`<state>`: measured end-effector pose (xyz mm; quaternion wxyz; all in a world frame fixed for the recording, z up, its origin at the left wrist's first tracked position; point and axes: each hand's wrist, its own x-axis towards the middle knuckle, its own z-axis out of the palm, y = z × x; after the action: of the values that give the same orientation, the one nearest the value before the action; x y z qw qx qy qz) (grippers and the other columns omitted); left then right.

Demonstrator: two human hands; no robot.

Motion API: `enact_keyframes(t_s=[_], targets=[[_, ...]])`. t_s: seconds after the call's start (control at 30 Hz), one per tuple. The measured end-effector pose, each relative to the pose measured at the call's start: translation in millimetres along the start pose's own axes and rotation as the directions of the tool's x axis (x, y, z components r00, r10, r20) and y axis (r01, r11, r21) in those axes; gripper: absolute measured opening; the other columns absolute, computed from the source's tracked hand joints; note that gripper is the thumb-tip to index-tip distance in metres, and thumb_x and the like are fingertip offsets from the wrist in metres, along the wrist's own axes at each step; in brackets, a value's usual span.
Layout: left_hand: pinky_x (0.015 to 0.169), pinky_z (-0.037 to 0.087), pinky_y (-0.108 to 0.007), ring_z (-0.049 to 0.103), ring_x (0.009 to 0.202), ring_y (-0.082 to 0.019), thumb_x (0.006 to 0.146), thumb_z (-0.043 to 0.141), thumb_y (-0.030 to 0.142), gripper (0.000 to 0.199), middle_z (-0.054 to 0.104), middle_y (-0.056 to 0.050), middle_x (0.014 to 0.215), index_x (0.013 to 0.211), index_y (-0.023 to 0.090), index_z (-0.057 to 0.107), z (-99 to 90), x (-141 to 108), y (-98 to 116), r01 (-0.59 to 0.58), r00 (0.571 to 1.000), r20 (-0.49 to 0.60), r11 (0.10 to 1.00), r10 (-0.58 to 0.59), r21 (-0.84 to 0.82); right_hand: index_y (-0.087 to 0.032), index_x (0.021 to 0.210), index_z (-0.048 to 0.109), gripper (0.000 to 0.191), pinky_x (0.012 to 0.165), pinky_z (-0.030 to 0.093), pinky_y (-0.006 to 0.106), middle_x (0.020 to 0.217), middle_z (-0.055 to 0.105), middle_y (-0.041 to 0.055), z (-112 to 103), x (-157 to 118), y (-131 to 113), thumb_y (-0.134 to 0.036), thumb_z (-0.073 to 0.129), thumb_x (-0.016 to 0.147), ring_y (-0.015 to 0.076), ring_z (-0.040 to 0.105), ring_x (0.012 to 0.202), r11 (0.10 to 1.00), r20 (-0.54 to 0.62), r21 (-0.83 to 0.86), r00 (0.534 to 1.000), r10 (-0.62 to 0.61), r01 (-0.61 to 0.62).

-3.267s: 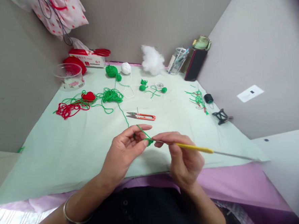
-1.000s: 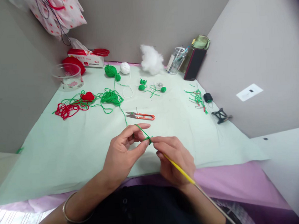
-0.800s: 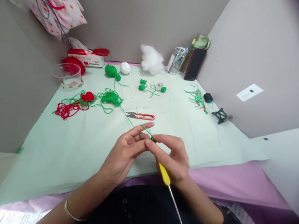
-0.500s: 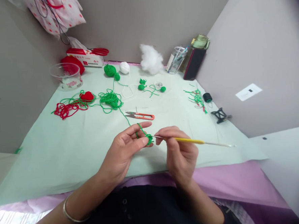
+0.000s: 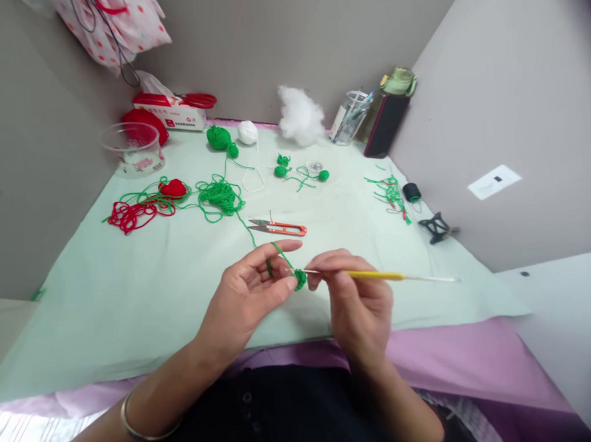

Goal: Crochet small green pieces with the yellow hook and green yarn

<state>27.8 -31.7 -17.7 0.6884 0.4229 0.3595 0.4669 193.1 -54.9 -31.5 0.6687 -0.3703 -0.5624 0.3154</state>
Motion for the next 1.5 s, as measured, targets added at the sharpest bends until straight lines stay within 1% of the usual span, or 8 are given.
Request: enact_keyframes(t_s=[0.2, 0.37, 0.47, 0.6, 0.73, 0.87, 1.27, 1.5], targets=[[0.086, 0.050, -0.024, 0.062, 0.088, -0.014, 0.083, 0.088, 0.024, 0.035, 0.068, 0.002, 0.087, 0.118, 0.030, 0.084, 4.5, 1.2, -4.4, 0.022, 1.000, -0.015, 0.997, -0.023, -0.077, -0.027, 0.112, 0.079, 0.023, 0.068, 0.063, 0.033, 0.097, 0.078, 0.0054, 7.3, -4.8, 3.7, -0.017, 0.059, 0.105, 0.0173, 0.072, 0.080, 0.959, 0.038, -0.247, 0.990, -0.134, 0.140], [0.089, 0.052, -0.027, 0.067, 0.090, -0.016, 0.081, 0.090, 0.023, 0.042, 0.075, -0.002, 0.091, 0.122, 0.022, 0.081, 7.6, 4.1, -4.5, 0.197, 0.980, 0.049, 0.929, -0.192, -0.312, -0.032, 0.125, 0.077, 0.036, 0.075, 0.065, 0.037, 0.114, 0.077, 0.0090, 2.1, -11.4, 11.0, -0.011, 0.067, 0.098, 0.0225, 0.075, 0.098, 0.786, 0.144, -0.498, 0.928, -0.343, 0.367], [0.091, 0.053, -0.027, 0.067, 0.087, -0.014, 0.080, 0.090, 0.024, 0.039, 0.074, -0.003, 0.094, 0.118, 0.018, 0.084, 4.2, 7.0, -2.6, 0.279, 0.960, 0.087, 0.878, -0.267, -0.389, -0.028, 0.118, 0.079, 0.027, 0.072, 0.063, 0.037, 0.100, 0.077, 0.0071, -2.5, -7.9, 7.4, -0.014, 0.062, 0.102, 0.0210, 0.074, 0.087, 0.894, 0.062, -0.381, 0.972, -0.229, 0.235], [0.090, 0.052, -0.026, 0.067, 0.085, -0.013, 0.080, 0.089, 0.023, 0.031, 0.073, 0.000, 0.088, 0.111, 0.021, 0.086, 3.6, 7.3, -2.0, 0.186, 0.982, 0.037, 0.930, -0.184, -0.318, -0.025, 0.107, 0.079, 0.019, 0.066, 0.059, 0.034, 0.089, 0.074, 0.0042, -1.3, -1.6, 2.9, -0.023, 0.061, 0.104, 0.0169, 0.068, 0.072, 0.994, -0.044, -0.099, 0.998, -0.043, 0.039], [0.094, 0.052, -0.027, 0.070, 0.093, -0.015, 0.082, 0.089, 0.020, 0.028, 0.078, 0.000, 0.097, 0.109, 0.027, 0.086, 8.1, 2.3, -4.0, 0.101, 0.995, 0.031, 0.974, -0.096, -0.205, -0.026, 0.107, 0.081, 0.017, 0.069, 0.061, 0.033, 0.099, 0.079, 0.0062, 3.7, -0.1, 6.8, -0.025, 0.064, 0.103, 0.0190, 0.073, 0.087, 1.000, 0.025, -0.025, 1.000, 0.005, -0.005], [0.095, 0.052, -0.029, 0.071, 0.097, -0.017, 0.084, 0.088, 0.020, 0.032, 0.077, 0.000, 0.100, 0.114, 0.029, 0.084, 6.8, -0.6, -4.2, 0.066, 0.998, 0.014, 0.985, -0.065, -0.161, -0.027, 0.107, 0.081, 0.017, 0.067, 0.061, 0.032, 0.099, 0.081, 0.0050, 4.0, -0.6, 11.0, -0.027, 0.065, 0.103, 0.0161, 0.071, 0.077, 0.999, 0.008, 0.009, 0.999, 0.040, -0.040], [0.095, 0.051, -0.029, 0.071, 0.093, -0.016, 0.085, 0.087, 0.025, 0.031, 0.071, 0.001, 0.092, 0.116, 0.030, 0.083, 3.4, -0.6, -3.2, 0.050, 0.998, 0.033, 0.990, -0.046, -0.134, -0.028, 0.107, 0.082, 0.016, 0.072, 0.059, 0.029, 0.098, 0.079, 0.0034, 1.4, -1.9, 10.7, -0.030, 0.066, 0.104, 0.0138, 0.071, 0.077, 0.963, 0.022, 0.190, 0.981, 0.191, -0.191], [0.082, 0.049, -0.022, 0.059, 0.086, -0.012, 0.085, 0.087, 0.025, 0.025, 0.065, 0.001, 0.086, 0.109, 0.029, 0.086, 1.6, -0.4, -1.0, 0.023, 1.000, -0.003, 0.995, -0.024, -0.102, -0.025, 0.100, 0.079, 0.019, 0.066, 0.061, 0.028, 0.093, 0.081, 0.0029, 1.8, 3.6, 7.4, -0.034, 0.064, 0.105, 0.0133, 0.072, 0.069, 0.938, 0.020, 0.272, 0.976, 0.215, -0.213]])
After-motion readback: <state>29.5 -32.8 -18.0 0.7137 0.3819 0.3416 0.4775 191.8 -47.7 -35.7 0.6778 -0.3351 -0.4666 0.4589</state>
